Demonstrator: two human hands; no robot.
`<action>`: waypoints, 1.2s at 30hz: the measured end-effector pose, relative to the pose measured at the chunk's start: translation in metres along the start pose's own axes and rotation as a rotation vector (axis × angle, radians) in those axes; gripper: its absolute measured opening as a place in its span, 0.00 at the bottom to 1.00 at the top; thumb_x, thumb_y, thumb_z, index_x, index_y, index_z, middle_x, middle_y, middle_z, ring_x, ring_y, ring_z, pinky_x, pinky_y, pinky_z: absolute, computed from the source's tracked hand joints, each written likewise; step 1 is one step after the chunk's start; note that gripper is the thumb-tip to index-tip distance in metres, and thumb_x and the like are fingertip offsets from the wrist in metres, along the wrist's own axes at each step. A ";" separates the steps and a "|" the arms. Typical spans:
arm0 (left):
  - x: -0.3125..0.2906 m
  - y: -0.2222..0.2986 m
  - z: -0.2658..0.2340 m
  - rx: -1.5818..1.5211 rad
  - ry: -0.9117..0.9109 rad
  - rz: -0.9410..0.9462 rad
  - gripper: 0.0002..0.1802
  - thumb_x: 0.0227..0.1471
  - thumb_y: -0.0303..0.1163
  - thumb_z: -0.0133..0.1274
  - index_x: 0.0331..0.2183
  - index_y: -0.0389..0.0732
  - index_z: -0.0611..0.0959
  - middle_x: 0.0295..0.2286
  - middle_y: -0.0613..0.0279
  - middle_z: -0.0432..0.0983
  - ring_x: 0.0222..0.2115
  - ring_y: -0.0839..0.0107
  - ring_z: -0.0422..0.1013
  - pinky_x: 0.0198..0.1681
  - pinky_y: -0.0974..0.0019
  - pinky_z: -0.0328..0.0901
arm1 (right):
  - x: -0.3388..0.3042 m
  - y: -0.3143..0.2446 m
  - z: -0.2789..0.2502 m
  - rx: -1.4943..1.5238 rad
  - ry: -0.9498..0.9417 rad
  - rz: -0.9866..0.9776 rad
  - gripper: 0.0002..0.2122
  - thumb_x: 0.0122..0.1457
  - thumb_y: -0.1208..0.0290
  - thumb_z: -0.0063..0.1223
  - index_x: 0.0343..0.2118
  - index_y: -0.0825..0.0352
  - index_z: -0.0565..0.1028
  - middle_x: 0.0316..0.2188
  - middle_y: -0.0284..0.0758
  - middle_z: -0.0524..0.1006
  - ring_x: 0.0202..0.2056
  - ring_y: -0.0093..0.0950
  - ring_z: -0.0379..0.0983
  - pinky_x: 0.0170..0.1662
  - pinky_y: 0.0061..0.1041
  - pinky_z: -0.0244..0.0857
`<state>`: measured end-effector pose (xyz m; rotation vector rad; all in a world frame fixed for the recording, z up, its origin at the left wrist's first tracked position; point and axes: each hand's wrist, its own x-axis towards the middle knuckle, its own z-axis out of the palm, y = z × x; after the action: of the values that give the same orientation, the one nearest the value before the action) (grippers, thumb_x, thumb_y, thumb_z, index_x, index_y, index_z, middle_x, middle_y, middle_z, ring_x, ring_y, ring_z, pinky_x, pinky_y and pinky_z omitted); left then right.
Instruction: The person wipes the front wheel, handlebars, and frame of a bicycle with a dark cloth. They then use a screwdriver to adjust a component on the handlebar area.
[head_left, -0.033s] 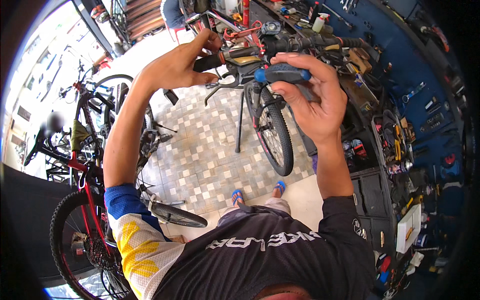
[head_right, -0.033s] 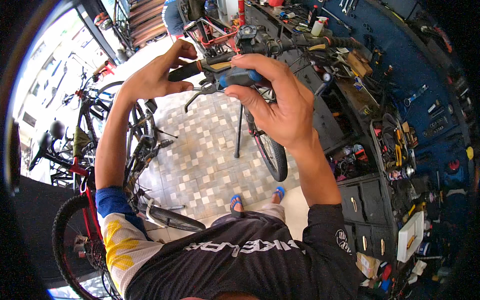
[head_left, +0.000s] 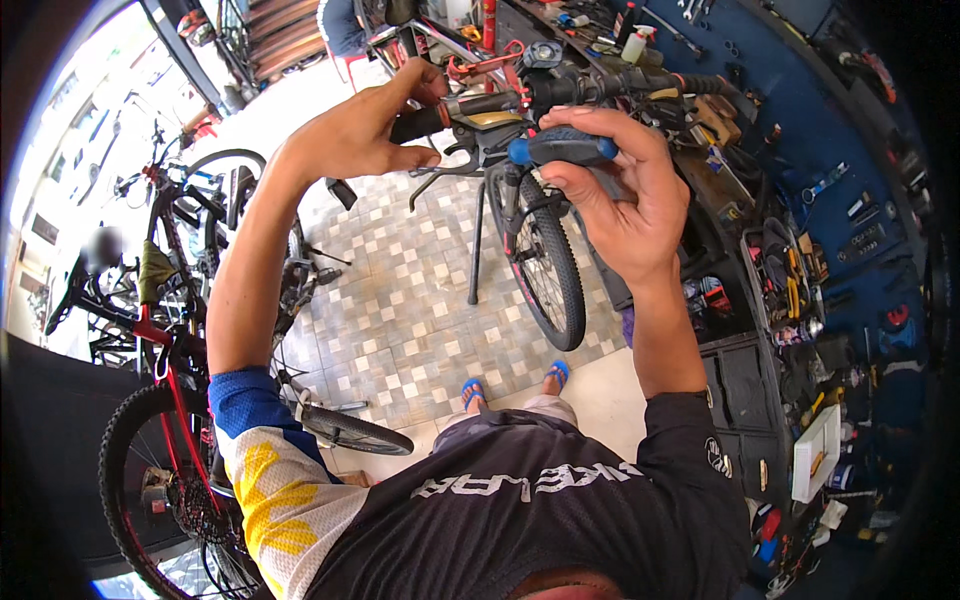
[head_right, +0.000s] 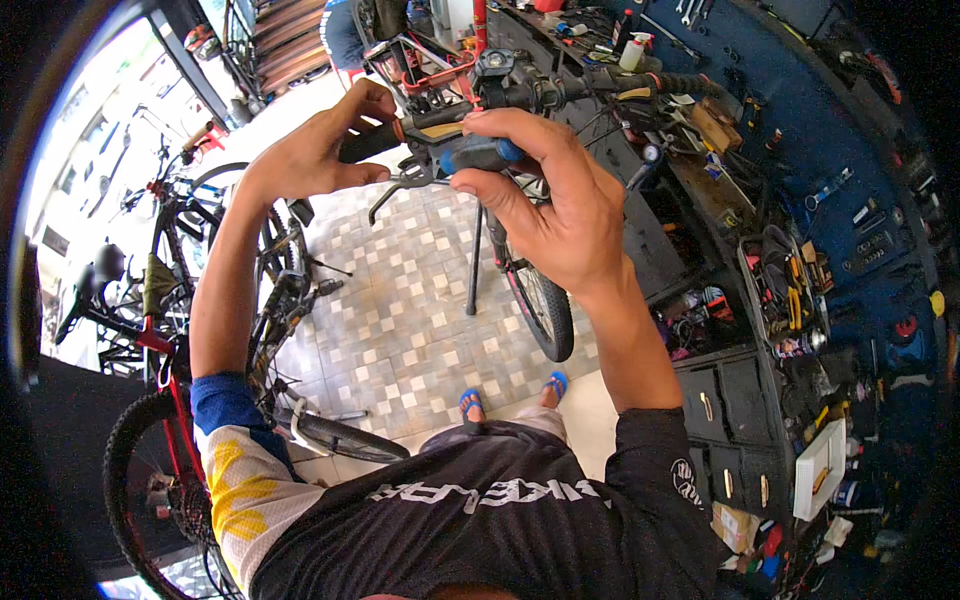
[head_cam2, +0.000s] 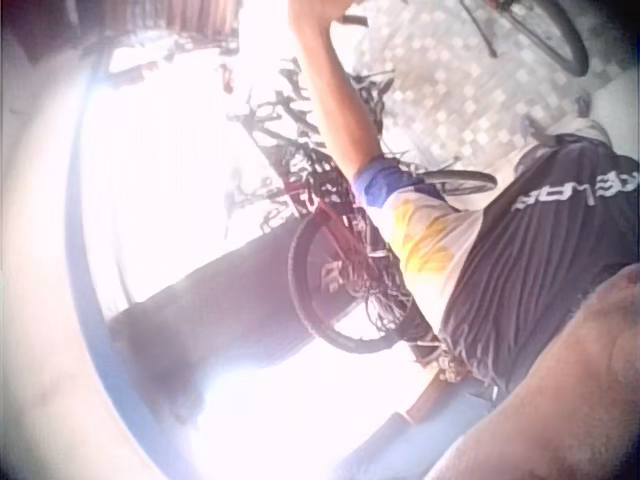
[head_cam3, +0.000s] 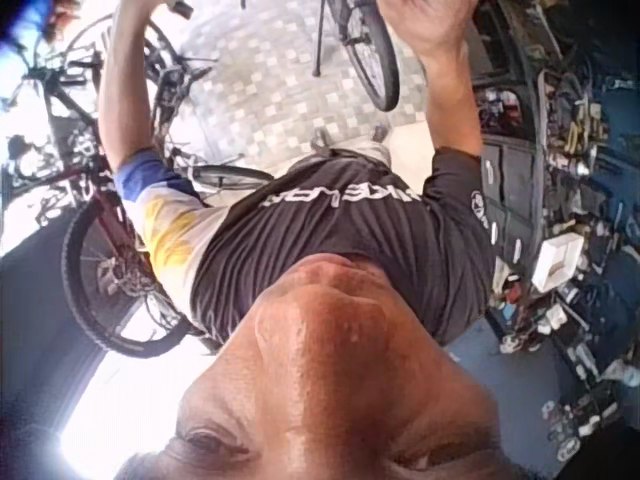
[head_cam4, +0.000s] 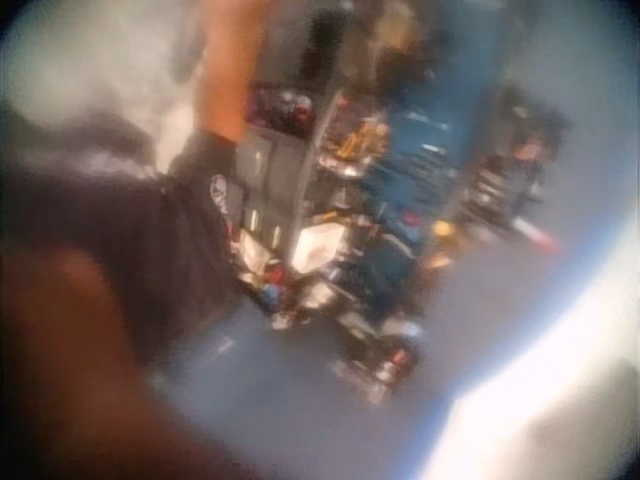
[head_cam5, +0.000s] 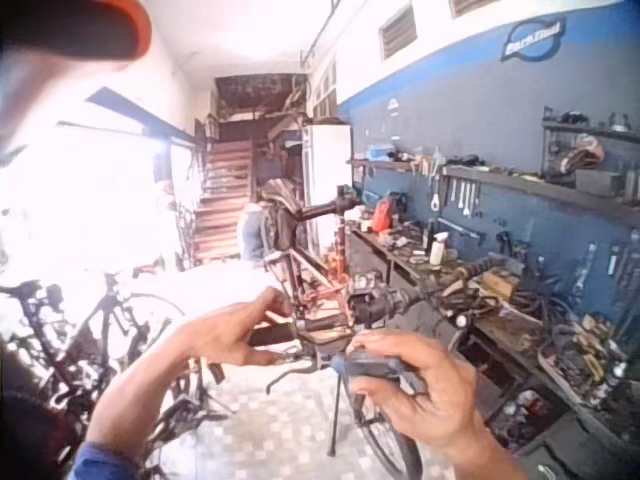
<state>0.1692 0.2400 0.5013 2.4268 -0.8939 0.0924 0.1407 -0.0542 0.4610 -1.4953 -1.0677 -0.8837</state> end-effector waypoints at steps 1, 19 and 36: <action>0.000 0.000 0.002 0.030 0.005 0.017 0.34 0.51 0.32 0.67 0.54 0.38 0.67 0.51 0.51 0.73 0.52 0.54 0.74 0.57 0.55 0.66 | -0.003 0.002 0.003 -0.026 -0.001 0.012 0.20 0.53 0.74 0.72 0.49 0.69 0.78 0.44 0.39 0.83 0.42 0.29 0.82 0.44 0.24 0.75; 0.006 0.010 0.033 0.117 0.142 0.132 0.26 0.52 0.32 0.64 0.48 0.41 0.69 0.43 0.52 0.75 0.46 0.50 0.73 0.51 0.55 0.66 | -0.024 0.013 0.001 -0.113 0.076 0.099 0.20 0.55 0.76 0.70 0.50 0.71 0.76 0.46 0.40 0.82 0.44 0.28 0.81 0.46 0.26 0.77; 0.009 0.019 0.039 0.079 0.134 0.041 0.29 0.51 0.34 0.66 0.50 0.40 0.70 0.45 0.52 0.75 0.49 0.52 0.73 0.53 0.57 0.66 | -0.024 0.006 0.002 -0.280 0.178 0.109 0.21 0.50 0.74 0.75 0.46 0.70 0.77 0.40 0.39 0.82 0.39 0.26 0.81 0.42 0.26 0.77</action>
<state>0.1602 0.2030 0.4795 2.4424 -0.8942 0.3077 0.1384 -0.0571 0.4364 -1.6520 -0.7472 -1.1000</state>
